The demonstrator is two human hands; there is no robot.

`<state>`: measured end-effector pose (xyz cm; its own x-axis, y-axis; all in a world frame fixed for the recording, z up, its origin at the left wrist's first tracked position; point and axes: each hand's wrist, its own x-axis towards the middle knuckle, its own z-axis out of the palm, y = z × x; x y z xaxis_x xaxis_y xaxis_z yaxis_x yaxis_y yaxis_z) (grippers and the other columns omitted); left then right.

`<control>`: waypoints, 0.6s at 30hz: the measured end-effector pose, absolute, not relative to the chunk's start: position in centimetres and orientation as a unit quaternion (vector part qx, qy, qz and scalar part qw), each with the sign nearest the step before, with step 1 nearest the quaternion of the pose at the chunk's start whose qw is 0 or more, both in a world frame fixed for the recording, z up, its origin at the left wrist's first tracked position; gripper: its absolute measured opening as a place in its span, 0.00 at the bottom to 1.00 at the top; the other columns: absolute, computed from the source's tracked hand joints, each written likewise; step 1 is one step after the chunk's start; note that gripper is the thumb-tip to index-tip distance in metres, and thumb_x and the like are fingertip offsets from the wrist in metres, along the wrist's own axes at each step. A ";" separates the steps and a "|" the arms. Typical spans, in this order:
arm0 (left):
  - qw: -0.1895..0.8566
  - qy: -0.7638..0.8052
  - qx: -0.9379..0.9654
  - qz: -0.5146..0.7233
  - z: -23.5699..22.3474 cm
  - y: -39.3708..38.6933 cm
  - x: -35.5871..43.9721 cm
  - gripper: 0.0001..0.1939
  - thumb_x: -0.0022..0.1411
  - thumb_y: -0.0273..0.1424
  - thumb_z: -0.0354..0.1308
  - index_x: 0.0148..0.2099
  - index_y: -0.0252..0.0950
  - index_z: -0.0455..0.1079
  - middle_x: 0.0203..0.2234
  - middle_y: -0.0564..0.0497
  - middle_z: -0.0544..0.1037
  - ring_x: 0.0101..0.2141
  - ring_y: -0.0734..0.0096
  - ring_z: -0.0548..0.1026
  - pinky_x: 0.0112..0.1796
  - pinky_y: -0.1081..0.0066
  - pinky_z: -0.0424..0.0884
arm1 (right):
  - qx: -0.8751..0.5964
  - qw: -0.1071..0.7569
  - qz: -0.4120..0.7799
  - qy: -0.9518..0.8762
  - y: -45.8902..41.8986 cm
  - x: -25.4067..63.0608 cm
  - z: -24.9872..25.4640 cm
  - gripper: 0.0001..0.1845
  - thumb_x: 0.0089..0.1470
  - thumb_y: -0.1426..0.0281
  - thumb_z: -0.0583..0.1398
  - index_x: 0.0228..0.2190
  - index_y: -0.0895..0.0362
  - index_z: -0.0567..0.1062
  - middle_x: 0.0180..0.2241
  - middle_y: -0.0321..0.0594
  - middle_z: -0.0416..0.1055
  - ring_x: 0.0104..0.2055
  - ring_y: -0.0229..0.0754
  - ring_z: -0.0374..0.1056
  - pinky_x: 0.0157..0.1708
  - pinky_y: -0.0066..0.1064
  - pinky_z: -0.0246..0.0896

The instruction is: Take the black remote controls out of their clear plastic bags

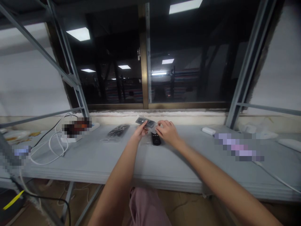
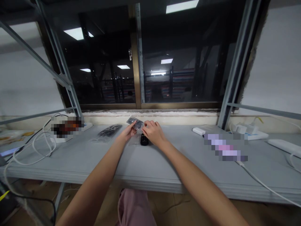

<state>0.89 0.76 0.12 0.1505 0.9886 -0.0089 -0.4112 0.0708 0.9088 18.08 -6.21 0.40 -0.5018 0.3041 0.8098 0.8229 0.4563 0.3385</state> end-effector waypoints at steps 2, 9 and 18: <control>0.653 0.350 0.399 0.541 -0.1 1.2 0.8 0.14 0.60 0.39 0.57 0.33 0.31 0.68 0.18 0.54 0.70 0.14 0.82 0.63 0.16 0.80 0.57 | -0.359 0.342 -0.392 -0.775 -6.2 18.0 0.3 0.13 0.61 0.70 0.52 0.32 0.54 0.76 0.41 0.43 0.69 0.38 0.43 0.58 0.36 0.35 0.46; 0.656 0.404 0.323 0.549 -0.5 2.1 0.3 0.19 0.69 0.37 0.41 0.31 0.33 0.66 0.14 0.54 0.66 0.13 0.77 0.63 0.16 0.77 0.57 | -0.374 0.342 -0.403 -0.762 -6.7 17.3 0.5 0.09 0.59 0.68 0.56 0.37 0.51 0.77 0.47 0.42 0.69 0.45 0.45 0.57 0.40 0.35 0.46; 0.644 0.398 0.350 0.552 0.0 0.7 1.1 0.13 0.68 0.34 0.46 0.37 0.31 0.67 0.17 0.53 0.71 0.17 0.77 0.71 0.19 0.80 0.62 | -0.391 0.343 -0.404 -0.753 -5.9 17.8 0.1 0.13 0.57 0.74 0.56 0.42 0.48 0.75 0.55 0.39 0.65 0.54 0.46 0.55 0.50 0.40 0.42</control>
<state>1.05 0.66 -0.04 0.0739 0.9894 -0.1252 -0.4324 0.1449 0.8900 17.77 -5.85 0.14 -0.4602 0.3110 0.8316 0.8649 0.3682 0.3410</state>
